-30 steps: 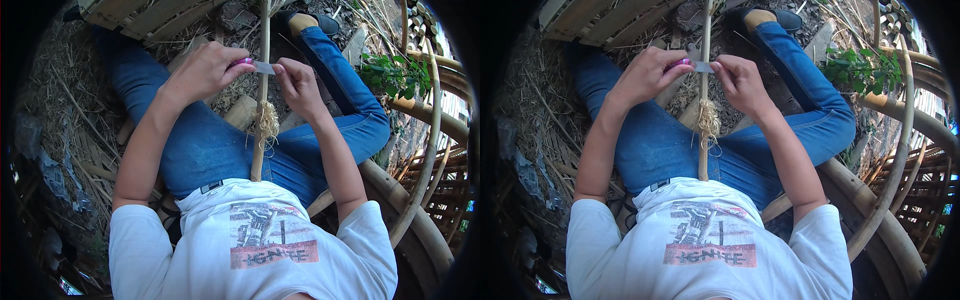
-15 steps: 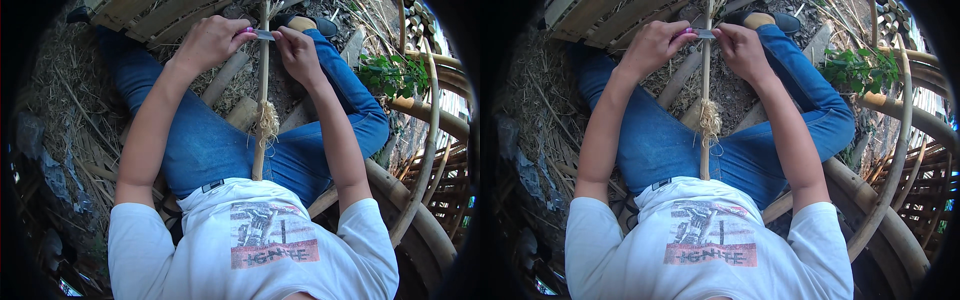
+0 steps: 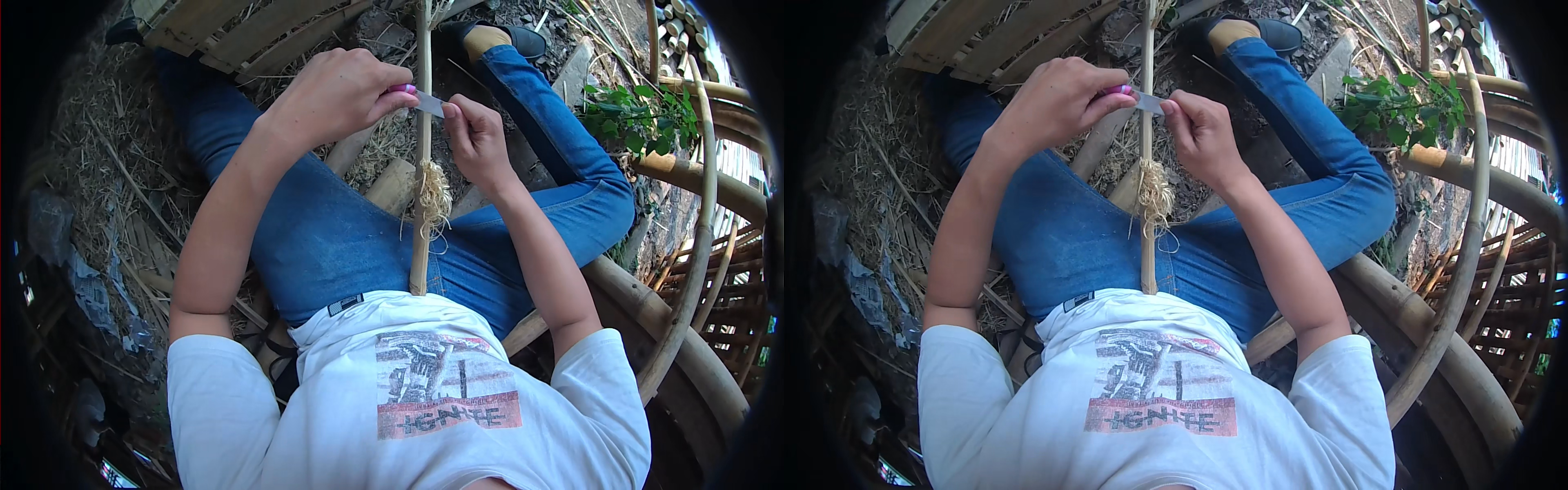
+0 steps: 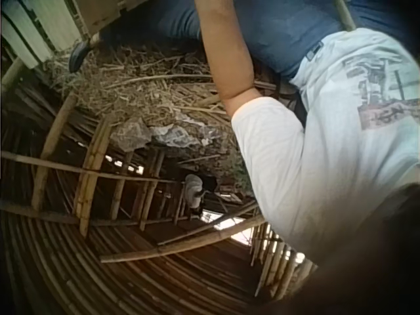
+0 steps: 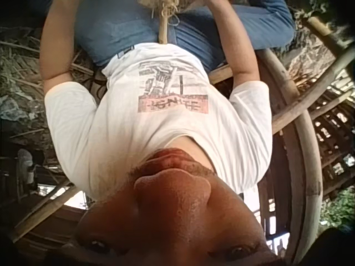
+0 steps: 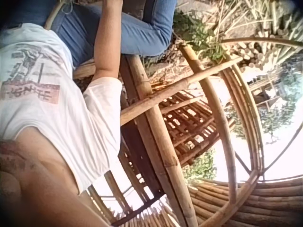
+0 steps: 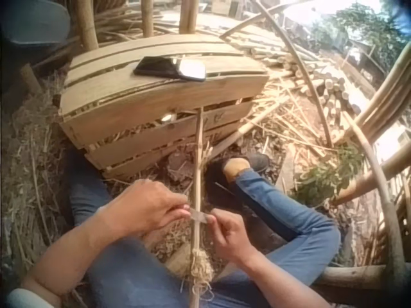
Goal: The person uses a small knife to shave and strip thin outer layers from a bamboo stalk while holding it upright between their legs.
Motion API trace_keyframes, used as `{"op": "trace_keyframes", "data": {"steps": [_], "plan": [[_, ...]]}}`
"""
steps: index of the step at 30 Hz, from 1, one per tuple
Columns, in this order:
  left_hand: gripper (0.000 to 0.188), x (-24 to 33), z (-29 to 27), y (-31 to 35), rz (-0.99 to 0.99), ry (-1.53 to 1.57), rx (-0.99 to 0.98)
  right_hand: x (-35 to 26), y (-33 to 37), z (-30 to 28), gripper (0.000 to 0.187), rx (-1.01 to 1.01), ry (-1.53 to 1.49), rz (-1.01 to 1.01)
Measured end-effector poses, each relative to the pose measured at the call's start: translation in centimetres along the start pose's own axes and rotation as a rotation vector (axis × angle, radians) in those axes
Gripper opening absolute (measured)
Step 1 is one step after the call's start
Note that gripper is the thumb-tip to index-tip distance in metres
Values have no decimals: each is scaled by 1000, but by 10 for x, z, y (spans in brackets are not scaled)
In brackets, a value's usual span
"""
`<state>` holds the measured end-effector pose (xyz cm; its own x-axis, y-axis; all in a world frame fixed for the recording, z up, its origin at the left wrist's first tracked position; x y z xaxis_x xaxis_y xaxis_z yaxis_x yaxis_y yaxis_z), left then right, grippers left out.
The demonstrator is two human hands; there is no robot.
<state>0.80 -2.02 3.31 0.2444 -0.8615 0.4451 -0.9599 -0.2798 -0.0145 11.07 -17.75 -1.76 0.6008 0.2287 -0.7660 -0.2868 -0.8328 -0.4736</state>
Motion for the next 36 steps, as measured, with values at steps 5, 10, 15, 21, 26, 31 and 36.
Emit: {"op": "trace_keyframes", "data": {"steps": [5,10,15,21,26,31,36], "plan": [[25,-10,-3,-32,48,-21,157,36,-27,-11,29,86,-29,62],[24,-3,-23,-63,-107,-14,140,80,-60,-23,30,84,-58,42],[24,-13,-17,-73,-129,4,134,90,-70,-27,31,31,-87,9],[21,-6,-21,-67,-151,56,121,92,-67,-30,33,-21,-33,9],[21,-2,-23,-66,-137,72,77,81,-62,-27,32,22,-42,32],[24,-2,-21,-60,-168,67,54,73,-56,-26,30,59,-29,34],[25,-3,-20,-57,-171,73,61,67,-57,-27,30,48,28,19]]}}
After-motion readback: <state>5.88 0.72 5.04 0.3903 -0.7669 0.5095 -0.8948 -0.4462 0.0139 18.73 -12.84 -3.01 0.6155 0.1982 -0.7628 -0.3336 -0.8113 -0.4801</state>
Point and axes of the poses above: each hand's wrist, its own y-axis away from the middle knuckle, its own z-axis out of the palm, x = y × z, the point moved 4 cm from there along -y, towards the middle knuckle, and after that the axes turned 14 degrees about -z, right-handed, at the moved point
